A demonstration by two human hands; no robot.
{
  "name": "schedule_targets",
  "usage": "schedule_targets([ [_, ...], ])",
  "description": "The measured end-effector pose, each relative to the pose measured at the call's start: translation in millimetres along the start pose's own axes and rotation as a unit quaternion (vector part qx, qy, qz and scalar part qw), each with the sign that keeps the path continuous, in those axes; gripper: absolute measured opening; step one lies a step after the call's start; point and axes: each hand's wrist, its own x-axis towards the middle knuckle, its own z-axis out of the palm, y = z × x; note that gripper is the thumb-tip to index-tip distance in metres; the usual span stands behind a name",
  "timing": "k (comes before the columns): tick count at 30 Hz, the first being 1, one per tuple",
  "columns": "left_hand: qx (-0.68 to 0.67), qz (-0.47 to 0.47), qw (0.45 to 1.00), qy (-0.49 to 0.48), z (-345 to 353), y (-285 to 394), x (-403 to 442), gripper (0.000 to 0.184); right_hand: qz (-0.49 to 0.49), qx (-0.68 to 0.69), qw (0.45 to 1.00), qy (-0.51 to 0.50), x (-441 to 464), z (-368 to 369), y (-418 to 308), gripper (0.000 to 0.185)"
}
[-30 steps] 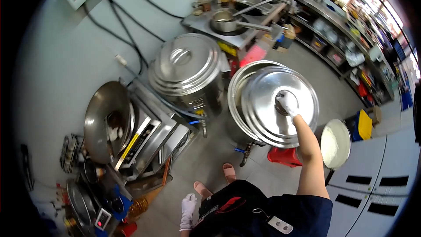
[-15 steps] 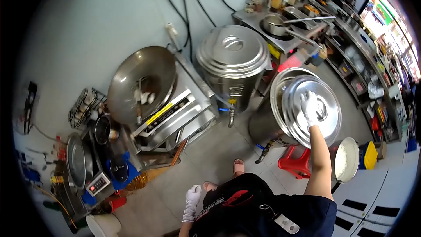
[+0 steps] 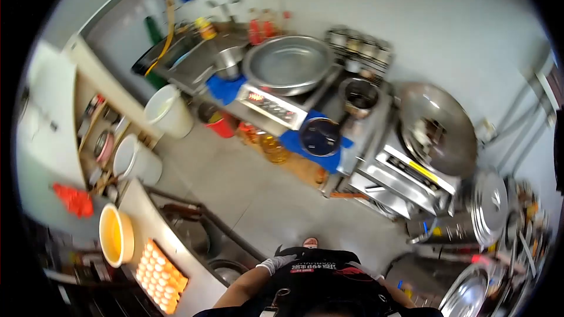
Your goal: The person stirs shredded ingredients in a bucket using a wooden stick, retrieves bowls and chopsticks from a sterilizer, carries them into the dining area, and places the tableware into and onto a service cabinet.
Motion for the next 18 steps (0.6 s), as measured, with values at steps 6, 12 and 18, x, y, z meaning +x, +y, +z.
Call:
schedule_targets([
  [6,-0.165,-0.106,0.979,0.06,-5,-39,-39,0.049,0.055,0.015,0.993,-0.102,118,-56,-24,0.036],
  [12,-0.369,-0.23,0.873,0.224,-31,-61,-77,0.05,0.153,-0.115,0.96,-0.206,279,-120,-127,0.041],
  [18,-0.502,-0.311,0.707,0.388,-74,-109,-115,0.045,-0.047,-0.095,0.958,-0.267,447,-111,-233,0.037],
])
